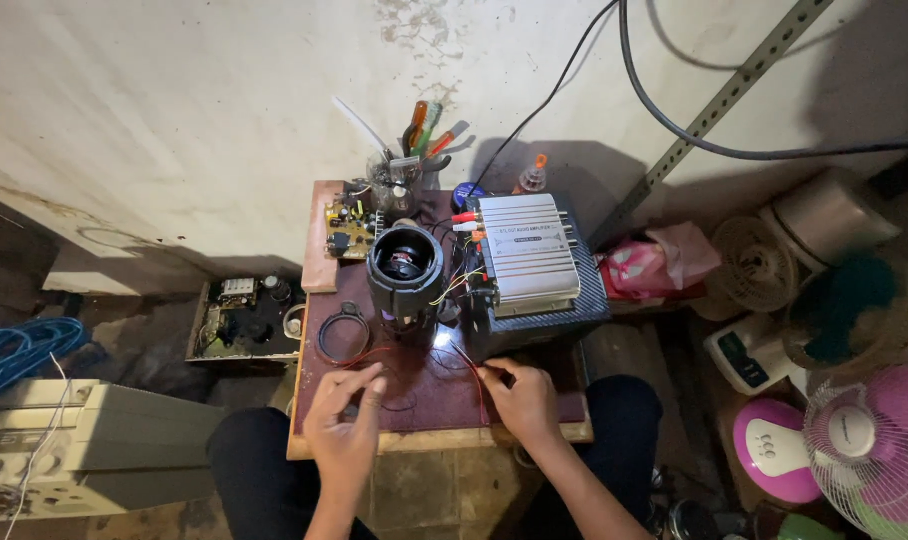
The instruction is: Stripping insulation from electrical wires and twisting the copper strands to prepare them for connection to electronic components.
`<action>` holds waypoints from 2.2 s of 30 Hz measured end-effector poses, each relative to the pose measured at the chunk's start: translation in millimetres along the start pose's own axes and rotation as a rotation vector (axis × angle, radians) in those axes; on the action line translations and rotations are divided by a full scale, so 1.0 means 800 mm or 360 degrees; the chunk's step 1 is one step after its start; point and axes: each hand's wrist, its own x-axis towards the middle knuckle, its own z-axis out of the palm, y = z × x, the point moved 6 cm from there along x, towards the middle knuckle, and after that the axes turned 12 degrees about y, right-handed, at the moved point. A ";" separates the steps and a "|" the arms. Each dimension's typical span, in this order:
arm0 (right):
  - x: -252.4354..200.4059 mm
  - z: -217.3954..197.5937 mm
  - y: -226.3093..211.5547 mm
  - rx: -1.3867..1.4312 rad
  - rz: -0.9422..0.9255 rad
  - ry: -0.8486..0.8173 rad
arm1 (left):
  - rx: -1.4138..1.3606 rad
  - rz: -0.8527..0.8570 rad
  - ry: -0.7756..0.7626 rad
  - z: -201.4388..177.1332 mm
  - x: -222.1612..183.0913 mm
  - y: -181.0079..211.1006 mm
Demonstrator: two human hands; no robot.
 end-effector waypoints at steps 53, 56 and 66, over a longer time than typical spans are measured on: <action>-0.020 0.000 -0.069 0.0162 -0.0202 -0.0391 | -0.0314 0.0302 -0.0506 0.089 -0.050 -0.043; -0.020 0.000 -0.077 0.0388 -0.0346 -0.0312 | -0.0338 0.0357 -0.0498 0.092 -0.052 -0.048; -0.013 -0.034 -0.076 0.0821 0.0161 -0.0253 | -0.0363 0.0260 -0.0392 0.087 -0.048 -0.049</action>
